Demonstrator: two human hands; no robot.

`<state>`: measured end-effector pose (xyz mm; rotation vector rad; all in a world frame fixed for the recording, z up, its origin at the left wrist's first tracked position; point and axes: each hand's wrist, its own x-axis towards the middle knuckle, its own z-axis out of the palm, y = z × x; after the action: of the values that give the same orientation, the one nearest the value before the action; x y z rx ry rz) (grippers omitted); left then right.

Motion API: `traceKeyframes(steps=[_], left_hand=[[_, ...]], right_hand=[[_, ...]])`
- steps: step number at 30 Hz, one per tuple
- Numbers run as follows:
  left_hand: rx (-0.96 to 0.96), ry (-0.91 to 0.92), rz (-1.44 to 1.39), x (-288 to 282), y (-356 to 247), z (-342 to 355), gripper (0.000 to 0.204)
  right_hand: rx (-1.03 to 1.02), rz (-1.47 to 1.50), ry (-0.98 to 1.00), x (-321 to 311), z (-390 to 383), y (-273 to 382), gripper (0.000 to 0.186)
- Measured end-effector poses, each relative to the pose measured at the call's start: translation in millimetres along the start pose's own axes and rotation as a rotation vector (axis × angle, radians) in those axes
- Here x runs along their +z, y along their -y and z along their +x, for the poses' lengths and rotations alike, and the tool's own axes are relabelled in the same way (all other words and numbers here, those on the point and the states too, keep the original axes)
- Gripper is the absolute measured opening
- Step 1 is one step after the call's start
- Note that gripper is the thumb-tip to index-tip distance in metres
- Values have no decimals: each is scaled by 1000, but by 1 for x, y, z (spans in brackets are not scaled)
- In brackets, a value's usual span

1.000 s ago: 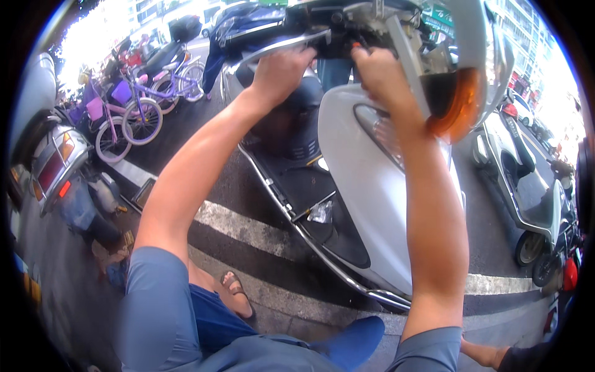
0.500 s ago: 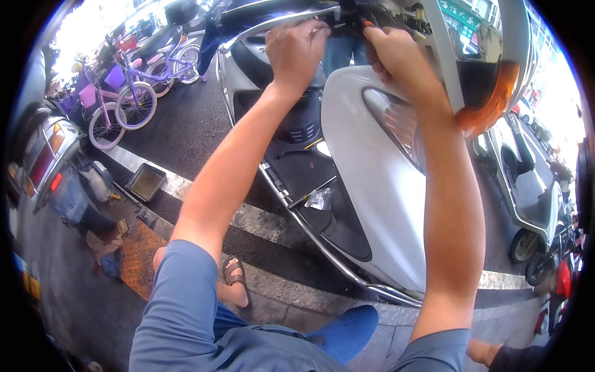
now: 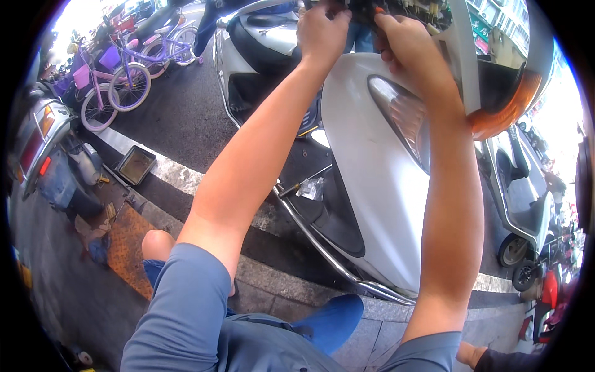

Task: The person opens a plastic bag containing a small part and uses pliers to work on the handlebar area of a white scooter. They manipulate wires and components near the handlebar grip while another person sits on the scooter.

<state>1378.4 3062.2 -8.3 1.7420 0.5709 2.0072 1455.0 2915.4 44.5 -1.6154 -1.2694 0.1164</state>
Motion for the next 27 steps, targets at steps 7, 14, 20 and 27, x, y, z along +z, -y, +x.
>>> traceKeyframes(steps=[7, 14, 20, 27], left_hand=[[-26, -41, -115, 11, 8, -3, 26], [71, 11, -213, 12, 21, -9, 27], [68, 36, -112, -1, 22, -3, 29], [63, 28, -90, 0, 18, 2, 31]], right_hand=[[21, -11, 12, 0, 1, -1, 35], [22, -16, -6, -1, 6, 1, 41], [5, 8, 4, -1, 1, 8, 39], [17, -11, 1, -1, 3, 5, 41]])
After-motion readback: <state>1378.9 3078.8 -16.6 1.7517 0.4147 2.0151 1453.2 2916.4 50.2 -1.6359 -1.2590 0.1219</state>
